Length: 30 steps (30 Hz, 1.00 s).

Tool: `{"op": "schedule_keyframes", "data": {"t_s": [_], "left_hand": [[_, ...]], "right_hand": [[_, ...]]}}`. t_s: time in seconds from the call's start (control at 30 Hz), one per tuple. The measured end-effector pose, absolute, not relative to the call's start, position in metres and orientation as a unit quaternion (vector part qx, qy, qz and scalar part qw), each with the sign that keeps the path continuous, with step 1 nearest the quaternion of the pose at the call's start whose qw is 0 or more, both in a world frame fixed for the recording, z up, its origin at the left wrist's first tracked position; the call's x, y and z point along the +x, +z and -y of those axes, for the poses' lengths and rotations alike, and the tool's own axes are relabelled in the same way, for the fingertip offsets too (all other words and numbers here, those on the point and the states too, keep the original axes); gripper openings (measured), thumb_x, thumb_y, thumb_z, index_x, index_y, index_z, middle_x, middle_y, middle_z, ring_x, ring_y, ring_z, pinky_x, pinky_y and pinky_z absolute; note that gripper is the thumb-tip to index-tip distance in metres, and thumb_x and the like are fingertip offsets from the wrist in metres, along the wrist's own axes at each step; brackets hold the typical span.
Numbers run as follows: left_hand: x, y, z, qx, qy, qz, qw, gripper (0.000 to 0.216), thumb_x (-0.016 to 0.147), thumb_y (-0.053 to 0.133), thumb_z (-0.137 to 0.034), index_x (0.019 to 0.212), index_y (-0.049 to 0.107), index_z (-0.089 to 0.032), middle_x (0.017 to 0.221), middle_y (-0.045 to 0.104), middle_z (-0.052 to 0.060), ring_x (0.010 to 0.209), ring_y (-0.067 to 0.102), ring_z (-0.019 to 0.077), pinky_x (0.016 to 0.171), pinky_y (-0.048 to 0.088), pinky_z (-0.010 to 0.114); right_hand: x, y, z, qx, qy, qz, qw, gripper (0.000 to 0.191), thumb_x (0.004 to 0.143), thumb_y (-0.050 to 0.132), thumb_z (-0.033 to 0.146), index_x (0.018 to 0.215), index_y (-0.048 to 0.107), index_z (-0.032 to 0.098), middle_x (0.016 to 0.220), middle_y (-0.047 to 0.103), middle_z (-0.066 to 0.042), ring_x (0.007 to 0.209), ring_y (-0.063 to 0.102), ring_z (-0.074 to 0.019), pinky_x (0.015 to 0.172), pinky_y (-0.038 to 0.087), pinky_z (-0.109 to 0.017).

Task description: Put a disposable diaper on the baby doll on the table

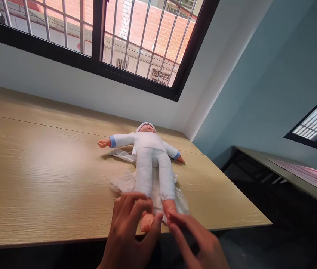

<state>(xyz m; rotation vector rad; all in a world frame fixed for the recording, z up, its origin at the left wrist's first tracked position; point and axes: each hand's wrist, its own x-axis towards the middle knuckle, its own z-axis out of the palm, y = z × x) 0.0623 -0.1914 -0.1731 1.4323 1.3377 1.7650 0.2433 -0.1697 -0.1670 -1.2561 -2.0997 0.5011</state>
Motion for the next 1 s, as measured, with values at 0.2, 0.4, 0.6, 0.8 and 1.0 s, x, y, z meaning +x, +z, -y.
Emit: {"op": "schedule_keyframes", "data": {"t_s": [0.2,0.4,0.6,0.8,1.0], "left_hand": [[0.050,-0.173,0.137,0.588,0.514,-0.562,0.271,0.063,0.081,0.064,-0.034,0.140,0.054,-0.017,0.152,0.030,0.024,0.140,0.033,0.0501,0.110,0.026,0.063],[0.035,-0.161,0.133,0.609,0.457,-0.567,0.314,0.065,0.078,0.060,-0.027,0.143,0.053,-0.029,0.149,0.035,0.019,0.108,0.062,0.0439,0.097,0.041,0.057],[0.035,-0.152,0.123,0.626,0.425,-0.602,0.256,0.072,0.075,0.058,-0.015,0.145,0.049,-0.023,0.123,0.057,0.016,0.122,0.049,0.0415,0.103,0.033,0.059],[0.036,-0.132,0.098,0.648,0.458,-0.576,0.195,0.063,0.083,0.059,-0.006,0.142,0.047,-0.019,0.131,0.054,0.012,0.124,0.049,0.0325,0.105,0.037,0.053],[0.028,-0.119,0.086,0.648,0.506,-0.532,0.202,0.056,0.089,0.064,-0.015,0.142,0.046,-0.021,0.134,0.052,0.010,0.124,0.051,0.0303,0.105,0.043,0.052]], "right_hand": [[0.201,-0.132,0.103,-0.447,0.122,0.862,0.205,0.036,0.094,0.046,0.016,0.122,0.067,0.020,0.124,0.069,-0.009,0.123,0.058,-0.0258,0.115,0.038,-0.047],[0.194,-0.149,0.082,-0.457,0.107,0.868,0.162,0.058,0.081,0.044,0.003,0.134,0.061,0.020,0.155,0.044,-0.009,0.149,0.030,-0.0276,0.124,0.014,-0.058],[0.205,-0.160,0.056,-0.522,0.077,0.811,0.253,0.078,0.088,0.049,0.029,0.158,0.019,0.013,0.163,0.020,-0.017,0.152,0.023,-0.0311,0.118,0.033,-0.046],[0.214,-0.130,0.023,-0.539,0.046,0.785,0.303,0.066,0.090,0.043,0.037,0.152,0.032,0.018,0.142,0.053,-0.015,0.134,0.050,-0.0334,0.110,0.042,-0.048],[0.219,-0.102,0.030,-0.511,0.028,0.796,0.323,0.064,0.094,0.040,0.040,0.156,0.031,0.024,0.143,0.053,-0.011,0.135,0.050,-0.0307,0.108,0.044,-0.044]]}}
